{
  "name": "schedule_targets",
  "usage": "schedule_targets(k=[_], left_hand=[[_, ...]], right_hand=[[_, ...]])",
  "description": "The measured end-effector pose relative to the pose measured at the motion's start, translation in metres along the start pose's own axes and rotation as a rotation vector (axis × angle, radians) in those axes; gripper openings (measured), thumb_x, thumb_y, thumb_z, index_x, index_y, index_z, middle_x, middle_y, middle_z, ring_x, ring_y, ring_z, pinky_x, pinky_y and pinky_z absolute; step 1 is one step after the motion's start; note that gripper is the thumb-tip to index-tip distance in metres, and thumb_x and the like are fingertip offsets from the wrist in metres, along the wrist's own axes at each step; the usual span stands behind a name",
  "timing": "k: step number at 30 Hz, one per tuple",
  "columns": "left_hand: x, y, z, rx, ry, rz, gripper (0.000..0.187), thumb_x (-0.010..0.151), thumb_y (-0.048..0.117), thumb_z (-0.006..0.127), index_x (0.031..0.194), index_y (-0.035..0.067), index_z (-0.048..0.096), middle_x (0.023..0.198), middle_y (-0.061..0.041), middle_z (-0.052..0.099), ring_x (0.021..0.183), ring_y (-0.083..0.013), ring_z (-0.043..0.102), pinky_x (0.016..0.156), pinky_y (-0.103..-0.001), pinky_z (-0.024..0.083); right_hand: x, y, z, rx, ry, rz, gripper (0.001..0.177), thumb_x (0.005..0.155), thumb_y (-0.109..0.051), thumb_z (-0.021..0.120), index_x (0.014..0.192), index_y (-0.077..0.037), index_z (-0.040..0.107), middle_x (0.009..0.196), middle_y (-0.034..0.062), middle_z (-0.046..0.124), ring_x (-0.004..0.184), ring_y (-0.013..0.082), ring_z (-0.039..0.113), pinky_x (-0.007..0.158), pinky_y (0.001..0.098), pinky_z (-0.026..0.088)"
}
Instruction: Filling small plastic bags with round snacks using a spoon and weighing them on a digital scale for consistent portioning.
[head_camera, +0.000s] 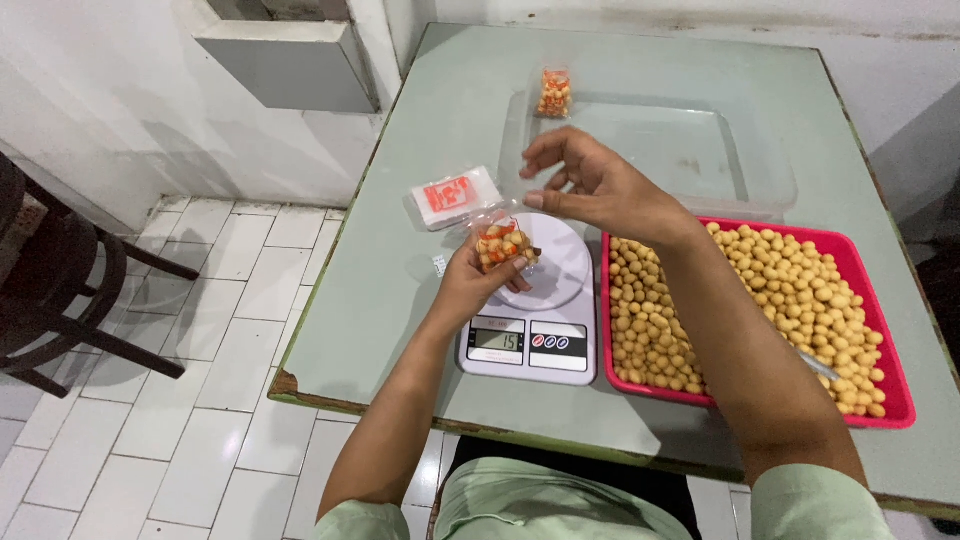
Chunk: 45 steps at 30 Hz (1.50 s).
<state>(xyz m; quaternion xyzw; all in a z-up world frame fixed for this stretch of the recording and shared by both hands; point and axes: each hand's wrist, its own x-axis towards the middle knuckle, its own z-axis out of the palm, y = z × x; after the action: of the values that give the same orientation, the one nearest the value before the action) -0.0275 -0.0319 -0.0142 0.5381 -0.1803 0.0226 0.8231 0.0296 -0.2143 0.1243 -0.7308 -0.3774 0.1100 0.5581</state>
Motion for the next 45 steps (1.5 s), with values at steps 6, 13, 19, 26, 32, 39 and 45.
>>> schedule_targets(k=[6,13,19,26,32,39,45], left_hand=[[0.000,-0.007,-0.007,0.169,0.090,-0.080,0.048,0.079,0.006,0.075,0.117,0.000,0.048,0.079,-0.015,0.068,0.059,-0.0218,0.069,0.050,-0.026,0.058],[-0.003,0.034,0.012,0.523,0.248,-0.015,0.052,0.086,0.022,0.069,0.125,0.008,0.039,0.130,-0.015,0.055,0.102,-0.0300,0.059,0.079,-0.037,0.050],[-0.005,0.032,0.015,0.657,0.275,0.056,0.031,0.090,0.023,0.058,0.119,0.012,0.052,0.119,-0.005,0.062,0.101,-0.0181,0.061,0.083,-0.029,0.049],[-0.007,0.036,0.018,0.710,0.249,0.093,0.024,0.092,0.020,0.053,0.114,0.010,0.054,0.113,-0.003,0.063,0.096,-0.0178,0.061,0.082,-0.029,0.047],[-0.006,0.035,0.017,0.714,0.234,0.138,0.024,0.093,0.020,0.052,0.114,0.009,0.054,0.113,-0.005,0.063,0.096,-0.0183,0.061,0.081,-0.031,0.047],[-0.008,0.036,0.016,0.756,0.229,0.131,0.025,0.093,0.022,0.052,0.115,0.010,0.054,0.112,-0.005,0.063,0.097,-0.0188,0.060,0.081,-0.032,0.048],[-0.007,0.038,0.015,0.772,0.243,0.140,0.023,0.093,0.020,0.051,0.114,0.010,0.054,0.111,-0.004,0.062,0.095,-0.0183,0.059,0.080,-0.031,0.046]], right_hand=[[0.016,0.010,0.001,-0.026,-0.171,0.128,0.013,0.086,-0.013,0.066,0.096,-0.005,0.066,0.087,0.0100,0.067,0.064,0.0141,0.063,0.054,0.0232,0.047],[0.051,0.008,-0.069,-0.197,0.058,0.057,0.014,0.091,-0.008,0.059,0.102,-0.001,0.063,0.085,0.0179,0.062,0.068,0.0255,0.064,0.058,0.0338,0.050],[0.092,0.065,-0.114,-0.244,0.318,0.154,0.007,0.099,-0.017,0.058,0.099,-0.011,0.056,0.094,0.0050,0.067,0.076,0.0129,0.065,0.057,0.0220,0.049],[0.133,0.181,-0.119,-0.051,0.465,0.397,0.004,0.094,-0.017,0.059,0.094,-0.014,0.057,0.089,0.0067,0.067,0.072,0.0137,0.067,0.054,0.0241,0.053],[0.154,0.193,-0.110,0.046,0.565,0.531,0.006,0.091,-0.021,0.060,0.091,-0.016,0.056,0.086,0.0023,0.064,0.066,0.0097,0.064,0.056,0.0234,0.055],[0.162,0.218,-0.111,0.058,0.593,0.594,0.015,0.090,-0.020,0.059,0.100,-0.014,0.050,0.086,0.0055,0.058,0.066,0.0120,0.063,0.059,0.0267,0.058],[0.152,0.210,-0.112,-0.007,0.553,0.704,0.025,0.086,-0.023,0.061,0.105,-0.017,0.045,0.097,0.0048,0.055,0.075,0.0150,0.066,0.057,0.0259,0.053]])
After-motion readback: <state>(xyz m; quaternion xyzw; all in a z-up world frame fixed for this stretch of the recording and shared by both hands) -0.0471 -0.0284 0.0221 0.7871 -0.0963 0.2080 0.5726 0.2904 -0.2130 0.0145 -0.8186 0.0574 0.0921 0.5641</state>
